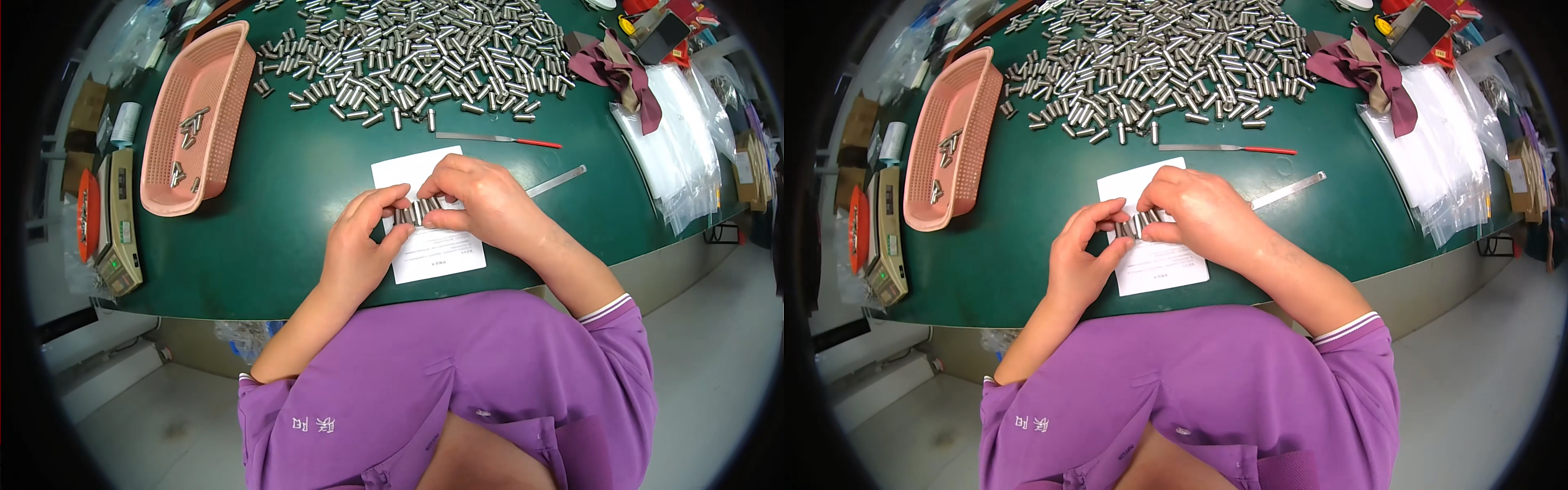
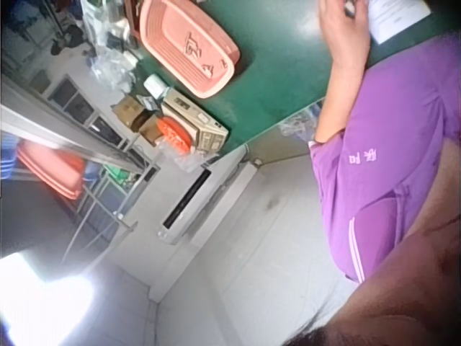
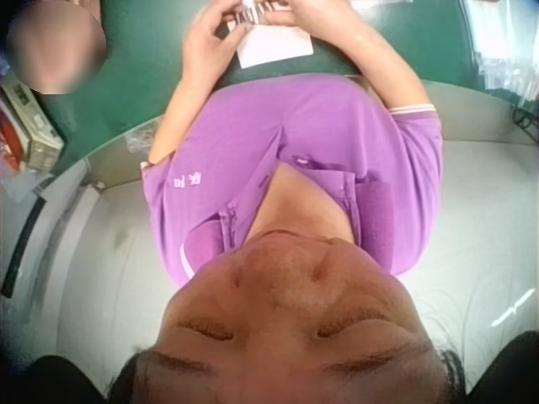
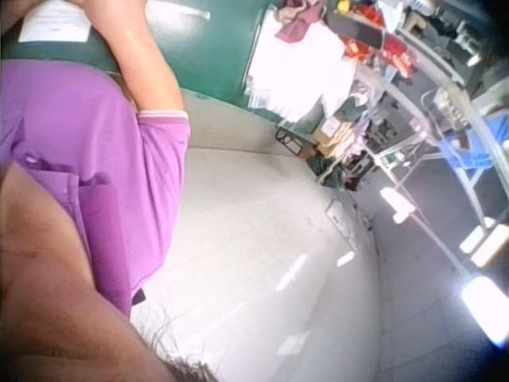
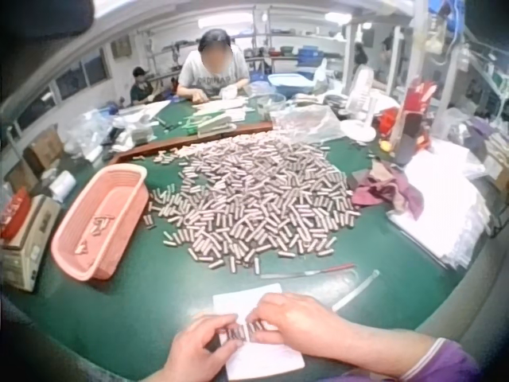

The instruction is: The person sorts small cylindrical metal parts on a green workbench. They pick up the parts from a large pile, arrange them in rows on a white paper, and then transfer them into a pink basket. The person repeats this process throughout the video.

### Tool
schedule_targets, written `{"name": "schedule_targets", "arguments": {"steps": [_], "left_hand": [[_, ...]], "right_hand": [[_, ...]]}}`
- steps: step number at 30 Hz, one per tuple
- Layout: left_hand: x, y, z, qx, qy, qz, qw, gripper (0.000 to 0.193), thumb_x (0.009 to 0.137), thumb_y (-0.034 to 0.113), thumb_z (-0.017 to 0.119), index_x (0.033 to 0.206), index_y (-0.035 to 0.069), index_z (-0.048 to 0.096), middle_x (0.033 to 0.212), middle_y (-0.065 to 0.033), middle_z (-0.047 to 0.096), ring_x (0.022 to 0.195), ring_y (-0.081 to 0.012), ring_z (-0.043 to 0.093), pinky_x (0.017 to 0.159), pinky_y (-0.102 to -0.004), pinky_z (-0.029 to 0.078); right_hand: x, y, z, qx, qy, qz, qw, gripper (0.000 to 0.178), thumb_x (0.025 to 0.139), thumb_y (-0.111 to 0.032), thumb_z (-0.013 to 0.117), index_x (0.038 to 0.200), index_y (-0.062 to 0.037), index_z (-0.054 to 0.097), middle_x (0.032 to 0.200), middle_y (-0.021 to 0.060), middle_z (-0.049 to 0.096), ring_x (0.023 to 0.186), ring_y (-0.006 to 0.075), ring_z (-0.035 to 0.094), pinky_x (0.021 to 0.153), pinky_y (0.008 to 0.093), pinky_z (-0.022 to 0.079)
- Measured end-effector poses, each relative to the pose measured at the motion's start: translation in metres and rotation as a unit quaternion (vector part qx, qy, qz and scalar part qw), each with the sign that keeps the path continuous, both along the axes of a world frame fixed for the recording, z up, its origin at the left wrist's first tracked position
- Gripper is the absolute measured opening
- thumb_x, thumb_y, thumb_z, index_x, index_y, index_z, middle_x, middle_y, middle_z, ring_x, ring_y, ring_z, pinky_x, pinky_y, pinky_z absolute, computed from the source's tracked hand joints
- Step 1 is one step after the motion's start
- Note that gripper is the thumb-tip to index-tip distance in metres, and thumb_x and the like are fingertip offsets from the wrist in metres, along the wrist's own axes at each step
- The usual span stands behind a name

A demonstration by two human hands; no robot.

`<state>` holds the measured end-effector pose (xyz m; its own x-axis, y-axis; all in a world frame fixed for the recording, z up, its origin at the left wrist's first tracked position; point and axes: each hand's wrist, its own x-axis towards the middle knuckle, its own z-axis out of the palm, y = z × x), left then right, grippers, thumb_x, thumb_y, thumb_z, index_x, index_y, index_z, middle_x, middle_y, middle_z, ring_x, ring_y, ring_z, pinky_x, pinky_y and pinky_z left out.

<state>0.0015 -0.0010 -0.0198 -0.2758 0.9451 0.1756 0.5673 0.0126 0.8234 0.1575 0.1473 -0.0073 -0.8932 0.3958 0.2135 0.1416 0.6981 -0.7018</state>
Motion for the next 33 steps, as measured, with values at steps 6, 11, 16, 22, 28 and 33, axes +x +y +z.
{"name": "schedule_targets", "arguments": {"steps": [6,11,16,22,28,33], "left_hand": [[0.003,0.002,-0.001,-0.025,-0.100,-0.005,0.995,0.054,0.078,-0.016,0.068,0.128,0.000,0.057,0.110,-0.0084,0.054,0.101,-0.0163,0.065,0.089,-0.0274,0.056],[0.007,-0.001,-0.003,-0.026,-0.106,0.006,0.994,0.056,0.079,-0.017,0.067,0.131,-0.001,0.054,0.112,-0.0087,0.053,0.100,-0.0155,0.064,0.090,-0.0266,0.056],[0.010,-0.002,-0.005,-0.025,-0.132,0.028,0.990,0.061,0.078,-0.016,0.069,0.135,-0.001,0.051,0.116,-0.0099,0.053,0.099,-0.0146,0.063,0.089,-0.0271,0.056],[0.010,-0.003,-0.007,0.009,-0.070,0.004,0.998,0.062,0.077,-0.012,0.069,0.135,0.004,0.051,0.116,-0.0122,0.057,0.097,-0.0178,0.065,0.086,-0.0308,0.058],[0.006,-0.001,-0.006,-0.001,-0.090,0.003,0.996,0.060,0.077,-0.015,0.069,0.133,0.000,0.052,0.123,-0.0128,0.052,0.106,-0.0178,0.063,0.089,-0.0286,0.057],[0.007,0.002,-0.002,0.008,-0.064,0.004,0.998,0.054,0.078,-0.014,0.068,0.129,-0.001,0.055,0.126,-0.0135,0.050,0.109,-0.0210,0.062,0.093,-0.0308,0.057]], "right_hand": [[-0.002,-0.005,0.001,-0.032,-0.041,-0.005,0.999,0.030,0.072,-0.010,0.081,0.099,-0.0071,0.069,0.088,0.0072,0.066,0.076,0.0217,0.065,0.069,0.0348,0.054],[-0.003,-0.009,0.001,-0.048,-0.073,-0.001,0.996,0.029,0.073,-0.011,0.081,0.100,-0.0069,0.070,0.088,0.0078,0.066,0.074,0.0204,0.066,0.067,0.0331,0.054],[-0.003,-0.012,0.001,-0.092,-0.050,0.015,0.994,0.026,0.073,-0.010,0.082,0.096,-0.0073,0.069,0.088,0.0064,0.065,0.070,0.0171,0.063,0.065,0.0316,0.053],[-0.003,-0.010,-0.001,-0.086,-0.029,0.037,0.995,0.024,0.074,-0.010,0.082,0.093,-0.0077,0.068,0.087,0.0047,0.065,0.069,0.0164,0.062,0.064,0.0311,0.052],[-0.005,-0.009,-0.002,-0.114,-0.037,0.022,0.993,0.028,0.074,-0.009,0.081,0.099,-0.0074,0.068,0.089,0.0045,0.063,0.068,0.0169,0.062,0.066,0.0302,0.053],[-0.003,-0.007,-0.002,-0.091,-0.041,0.001,0.995,0.033,0.075,-0.012,0.081,0.104,-0.0064,0.068,0.097,0.0067,0.062,0.073,0.0196,0.063,0.070,0.0330,0.054]]}}
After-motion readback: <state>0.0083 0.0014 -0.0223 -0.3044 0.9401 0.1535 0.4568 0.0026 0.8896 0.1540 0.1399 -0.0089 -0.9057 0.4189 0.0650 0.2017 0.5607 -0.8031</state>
